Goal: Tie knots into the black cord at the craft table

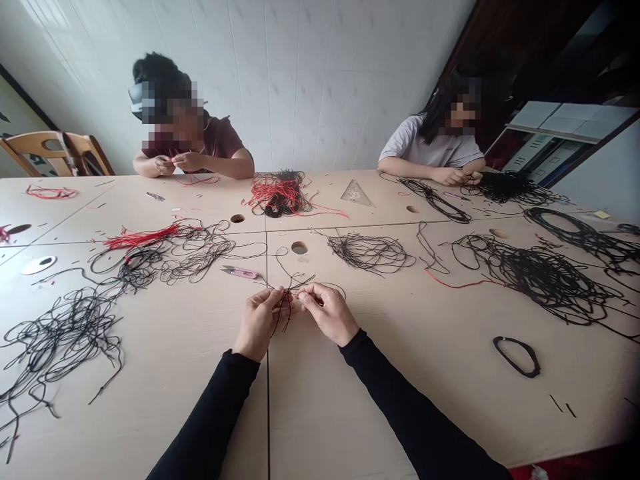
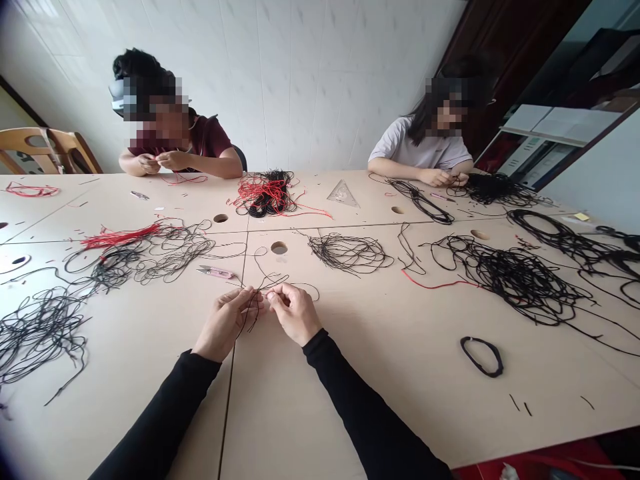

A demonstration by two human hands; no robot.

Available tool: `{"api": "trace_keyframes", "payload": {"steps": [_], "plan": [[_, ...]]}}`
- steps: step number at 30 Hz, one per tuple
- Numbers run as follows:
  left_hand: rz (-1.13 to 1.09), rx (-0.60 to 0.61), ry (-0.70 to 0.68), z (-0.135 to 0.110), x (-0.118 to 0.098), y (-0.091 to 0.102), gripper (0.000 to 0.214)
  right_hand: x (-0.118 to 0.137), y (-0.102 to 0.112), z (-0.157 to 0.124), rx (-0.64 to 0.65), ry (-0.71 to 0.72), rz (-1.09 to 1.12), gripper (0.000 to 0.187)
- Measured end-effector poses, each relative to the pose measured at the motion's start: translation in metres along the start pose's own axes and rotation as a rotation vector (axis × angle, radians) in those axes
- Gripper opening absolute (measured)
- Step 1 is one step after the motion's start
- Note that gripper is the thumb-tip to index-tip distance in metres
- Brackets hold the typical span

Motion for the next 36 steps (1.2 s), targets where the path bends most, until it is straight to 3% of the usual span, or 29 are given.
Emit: {"api": "trace_keyframes", "payload": {"steps": [6,13,18,24,30,36], "plan": [[0.036,0.131,0.037,0.000,-0.001,-0.013,0.029,-0.002,-0.001,0.000,-0.020,-0.005,0.031,0.027],[0.066,0.010,0.004,0.000,-0.003,0.002,0.027,-0.008,0.003,0.000,0.001,-0.047,0.148,0.027],[0.043,-0.040,0.010,0.002,0.000,0.012,0.032,-0.024,0.022,-0.001,-0.134,-0.153,0.378,0.035],[-0.025,0.035,-0.009,0.004,-0.001,0.005,0.030,-0.028,0.028,-0.002,-0.234,-0.174,0.540,0.030],[-0.093,0.039,-0.012,0.004,-0.001,0.003,0.026,-0.026,0.027,-0.003,-0.235,-0.163,0.592,0.032],[0.009,0.045,-0.007,0.002,0.001,-0.001,0.031,-0.025,0.018,-0.002,-0.179,-0.154,0.692,0.037]]}}
Point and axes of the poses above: each hand's wrist, its own z-axis towards the middle knuckle, its own y-axis out of the back of the hand, x = y × z, the point moved 9 cm from there along z, towards the middle knuckle, and after that the axes turned 10 degrees about x, right-handed, at the moved point
